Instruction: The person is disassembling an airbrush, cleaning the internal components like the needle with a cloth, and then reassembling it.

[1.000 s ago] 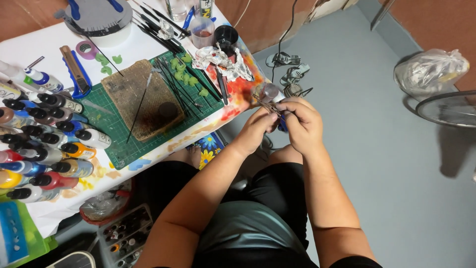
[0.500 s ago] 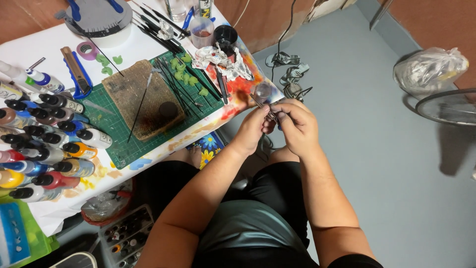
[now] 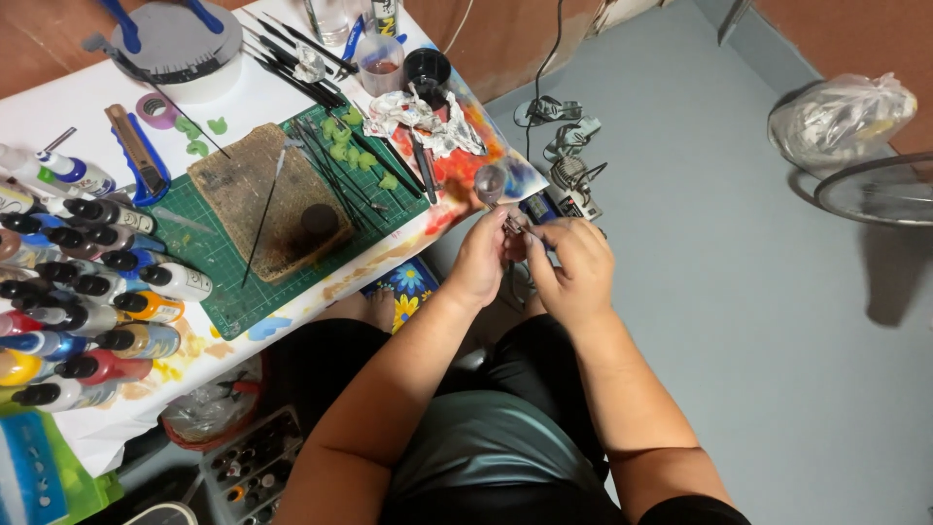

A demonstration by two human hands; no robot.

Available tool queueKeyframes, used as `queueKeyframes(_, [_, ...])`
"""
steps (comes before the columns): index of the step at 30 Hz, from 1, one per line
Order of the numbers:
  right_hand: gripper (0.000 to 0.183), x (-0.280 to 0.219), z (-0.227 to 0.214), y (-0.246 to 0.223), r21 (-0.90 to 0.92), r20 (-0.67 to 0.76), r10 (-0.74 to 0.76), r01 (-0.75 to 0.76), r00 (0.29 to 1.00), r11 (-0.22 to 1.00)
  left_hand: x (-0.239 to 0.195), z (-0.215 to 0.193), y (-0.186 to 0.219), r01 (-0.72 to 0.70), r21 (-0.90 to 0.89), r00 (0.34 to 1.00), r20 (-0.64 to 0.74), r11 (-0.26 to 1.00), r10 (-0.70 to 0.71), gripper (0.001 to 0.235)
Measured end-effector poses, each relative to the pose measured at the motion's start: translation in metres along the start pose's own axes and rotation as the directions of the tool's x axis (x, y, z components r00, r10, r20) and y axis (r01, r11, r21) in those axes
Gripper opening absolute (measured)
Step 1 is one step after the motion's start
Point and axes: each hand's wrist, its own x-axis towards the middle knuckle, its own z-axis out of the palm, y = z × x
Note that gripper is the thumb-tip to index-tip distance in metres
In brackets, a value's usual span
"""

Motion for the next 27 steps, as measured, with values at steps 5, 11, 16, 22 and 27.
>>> queueKeyframes(5, [0.004, -0.002, 0.003, -0.003, -0.039, -0.036, -0.103, 0.102, 0.994, 0.994, -0.007, 0.003, 0.001, -0.015, 0.019, 0.999, 0.036, 1.0, 0.014, 0.035])
queueKeyframes(11, [0.004, -0.01, 0.004, -0.003, -0.038, -0.072, -0.161, 0.158, 0.984, 0.987, -0.011, 0.004, 0.002, -0.06, 0.035, 0.995, 0.085, 0.998, 0.057, 0.034])
queueKeyframes(16, [0.007, -0.015, 0.004, -0.006, 0.027, -0.169, -0.192, 0.2, 0.967, 0.979, -0.02, 0.012, 0.012, -0.203, 0.122, 0.97, 0.157, 0.972, 0.183, 0.033])
queueKeyframes(22, [0.008, -0.019, 0.006, -0.004, 0.06, -0.206, -0.201, 0.217, 0.958, 0.974, -0.025, 0.017, 0.018, -0.27, 0.156, 0.95, 0.203, 0.95, 0.237, 0.033])
queueKeyframes(27, [0.009, -0.021, 0.007, -0.003, 0.076, -0.22, -0.198, 0.219, 0.955, 0.973, -0.022, 0.013, 0.015, -0.312, 0.174, 0.937, 0.218, 0.934, 0.273, 0.032])
